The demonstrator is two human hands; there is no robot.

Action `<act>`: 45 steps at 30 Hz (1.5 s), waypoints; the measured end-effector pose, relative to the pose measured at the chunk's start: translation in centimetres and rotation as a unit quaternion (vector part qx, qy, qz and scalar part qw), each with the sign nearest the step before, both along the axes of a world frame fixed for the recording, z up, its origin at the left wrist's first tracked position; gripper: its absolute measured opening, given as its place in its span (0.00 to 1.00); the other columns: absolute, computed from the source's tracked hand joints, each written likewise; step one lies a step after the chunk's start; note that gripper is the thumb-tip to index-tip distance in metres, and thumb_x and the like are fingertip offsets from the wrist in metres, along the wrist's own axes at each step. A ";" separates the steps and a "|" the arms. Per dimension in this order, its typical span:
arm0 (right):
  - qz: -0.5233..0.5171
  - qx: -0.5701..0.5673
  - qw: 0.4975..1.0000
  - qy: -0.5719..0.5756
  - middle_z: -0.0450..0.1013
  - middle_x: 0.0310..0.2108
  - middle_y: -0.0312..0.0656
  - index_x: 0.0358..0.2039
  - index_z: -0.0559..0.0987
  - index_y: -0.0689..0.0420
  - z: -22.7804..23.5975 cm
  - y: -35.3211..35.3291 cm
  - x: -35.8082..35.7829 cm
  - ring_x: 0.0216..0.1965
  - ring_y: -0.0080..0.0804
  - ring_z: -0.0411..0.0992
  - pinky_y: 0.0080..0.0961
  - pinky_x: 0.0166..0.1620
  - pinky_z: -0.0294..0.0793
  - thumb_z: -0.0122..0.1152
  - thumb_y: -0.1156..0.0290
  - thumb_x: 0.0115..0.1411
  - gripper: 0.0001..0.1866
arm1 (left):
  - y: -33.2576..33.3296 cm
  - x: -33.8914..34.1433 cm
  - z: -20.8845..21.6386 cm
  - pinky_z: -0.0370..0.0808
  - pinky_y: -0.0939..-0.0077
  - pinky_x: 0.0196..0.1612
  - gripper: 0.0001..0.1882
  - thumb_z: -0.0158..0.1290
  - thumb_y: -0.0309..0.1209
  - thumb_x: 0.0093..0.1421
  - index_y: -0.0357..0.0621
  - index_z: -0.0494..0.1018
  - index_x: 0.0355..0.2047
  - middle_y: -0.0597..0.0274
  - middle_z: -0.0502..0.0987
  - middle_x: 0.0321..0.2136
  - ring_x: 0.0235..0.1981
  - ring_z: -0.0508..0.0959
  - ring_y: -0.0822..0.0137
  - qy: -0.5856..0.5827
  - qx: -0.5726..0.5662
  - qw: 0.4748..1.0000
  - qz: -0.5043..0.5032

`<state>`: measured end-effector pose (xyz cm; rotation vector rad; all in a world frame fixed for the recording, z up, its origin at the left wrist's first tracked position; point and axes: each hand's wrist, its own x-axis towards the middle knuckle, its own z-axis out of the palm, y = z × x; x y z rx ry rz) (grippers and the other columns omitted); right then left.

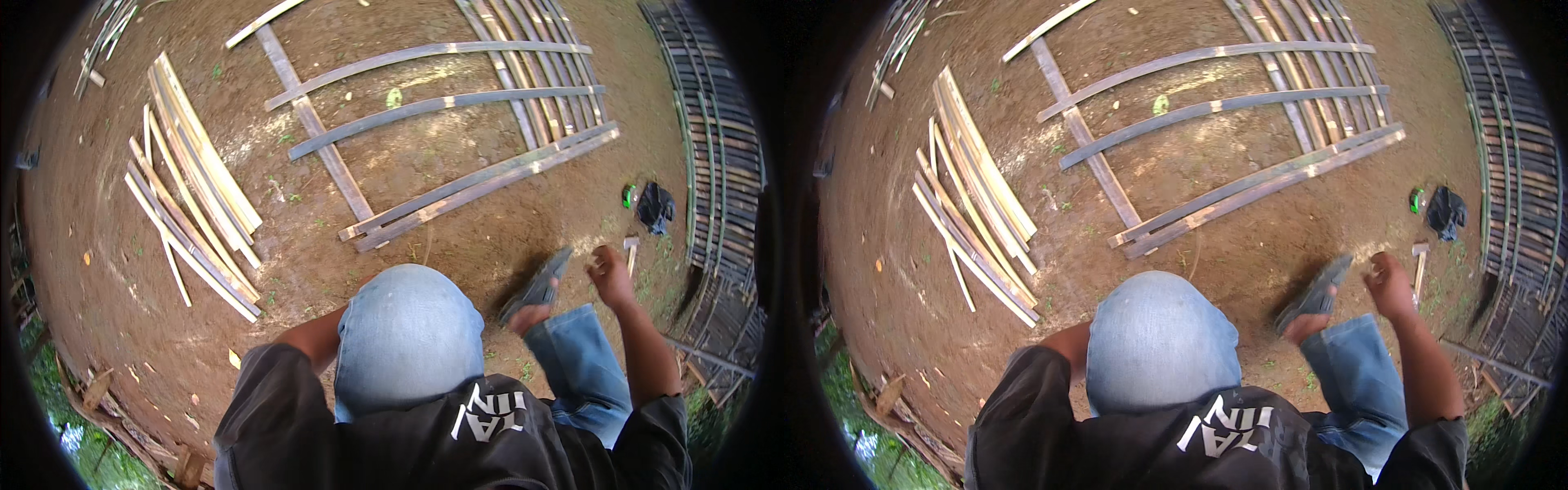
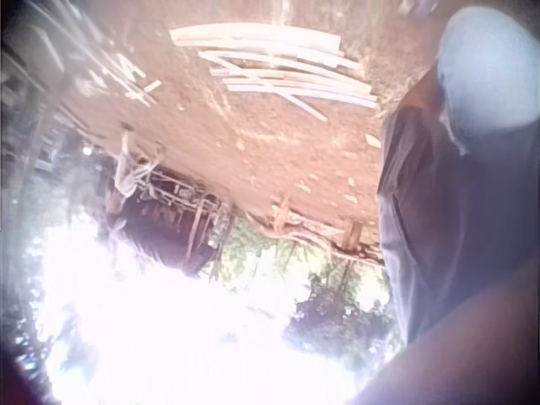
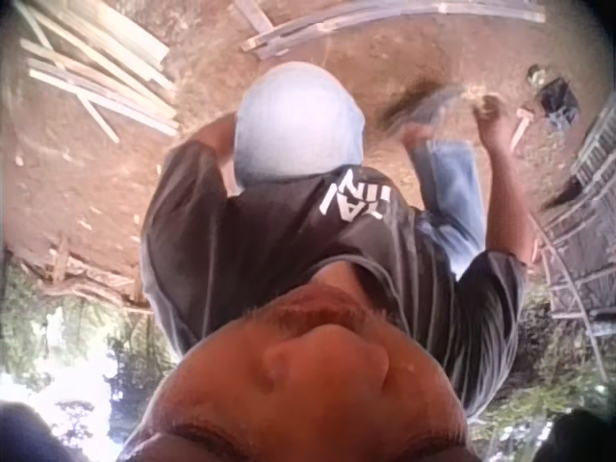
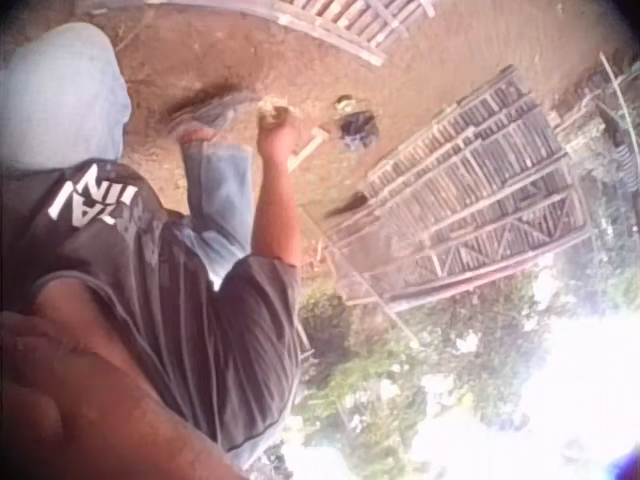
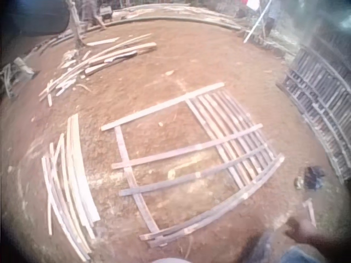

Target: The person assembles a bamboo frame on the ground by arranging thin bamboo strips into a grid pattern. They use a tape measure to check dimensions and a hammer to drive nails into the intersections of the strips to secure the structure.

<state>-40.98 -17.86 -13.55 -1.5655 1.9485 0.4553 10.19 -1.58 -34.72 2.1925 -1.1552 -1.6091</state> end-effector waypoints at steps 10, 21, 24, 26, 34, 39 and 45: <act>0.145 0.133 0.978 -0.064 0.77 0.48 0.50 0.54 0.75 0.55 -2.0 1.3 -2.3 0.51 0.51 0.75 0.44 0.52 0.75 0.70 0.58 0.55 0.28 | 8.8 2.9 -3.7 0.79 0.56 0.40 0.19 0.65 0.40 0.56 0.48 0.75 0.44 0.57 0.84 0.36 0.35 0.84 0.56 -0.080 0.131 0.988 0.026; 0.010 -0.017 1.000 0.007 0.80 0.36 0.52 0.36 0.83 0.53 -6.7 0.7 -20.4 0.42 0.51 0.78 0.43 0.46 0.78 0.62 0.70 0.52 0.10 | 7.6 -6.1 -2.0 0.79 0.57 0.38 0.18 0.65 0.40 0.56 0.46 0.76 0.42 0.55 0.84 0.34 0.34 0.84 0.56 -0.077 0.146 0.986 0.004; 0.001 0.006 1.000 0.005 0.81 0.40 0.52 0.39 0.84 0.51 -10.0 1.1 -24.3 0.45 0.51 0.79 0.42 0.49 0.78 0.59 0.74 0.54 0.11 | 7.4 -8.9 -1.2 0.79 0.58 0.38 0.18 0.65 0.40 0.56 0.46 0.76 0.42 0.55 0.84 0.34 0.33 0.84 0.56 -0.073 0.142 0.987 0.004; -0.009 -0.029 0.999 0.040 0.80 0.42 0.52 0.42 0.83 0.51 -11.9 -0.6 -26.3 0.47 0.51 0.79 0.42 0.51 0.78 0.57 0.75 0.56 0.14 | 7.9 -10.9 -1.0 0.79 0.58 0.38 0.18 0.65 0.40 0.55 0.46 0.76 0.42 0.55 0.84 0.33 0.33 0.84 0.56 -0.067 0.142 0.988 0.012; -0.105 -0.130 0.979 0.119 0.69 0.61 0.56 0.66 0.67 0.49 -17.5 -11.9 -29.4 0.57 0.56 0.72 0.44 0.58 0.74 0.57 0.75 0.58 0.33 | 12.1 -16.2 0.0 0.78 0.59 0.37 0.18 0.65 0.40 0.55 0.45 0.77 0.41 0.53 0.84 0.32 0.32 0.84 0.56 -0.071 0.164 0.982 0.063; -0.187 -0.087 0.969 0.135 0.48 0.75 0.45 0.73 0.58 0.38 -17.3 -15.1 -28.2 0.70 0.56 0.56 0.45 0.69 0.63 0.59 0.68 0.63 0.38 | 14.8 -17.5 0.8 0.78 0.59 0.36 0.17 0.65 0.40 0.55 0.44 0.78 0.40 0.53 0.83 0.31 0.32 0.84 0.56 -0.088 0.180 0.975 0.099; -0.225 -0.133 0.961 0.088 0.49 0.73 0.52 0.72 0.57 0.38 -20.3 -14.8 -29.5 0.68 0.63 0.58 0.50 0.67 0.62 0.64 0.60 0.64 0.39 | 16.5 -18.3 0.8 0.78 0.60 0.35 0.17 0.65 0.40 0.55 0.43 0.78 0.40 0.52 0.83 0.30 0.31 0.84 0.57 -0.091 0.199 0.968 0.121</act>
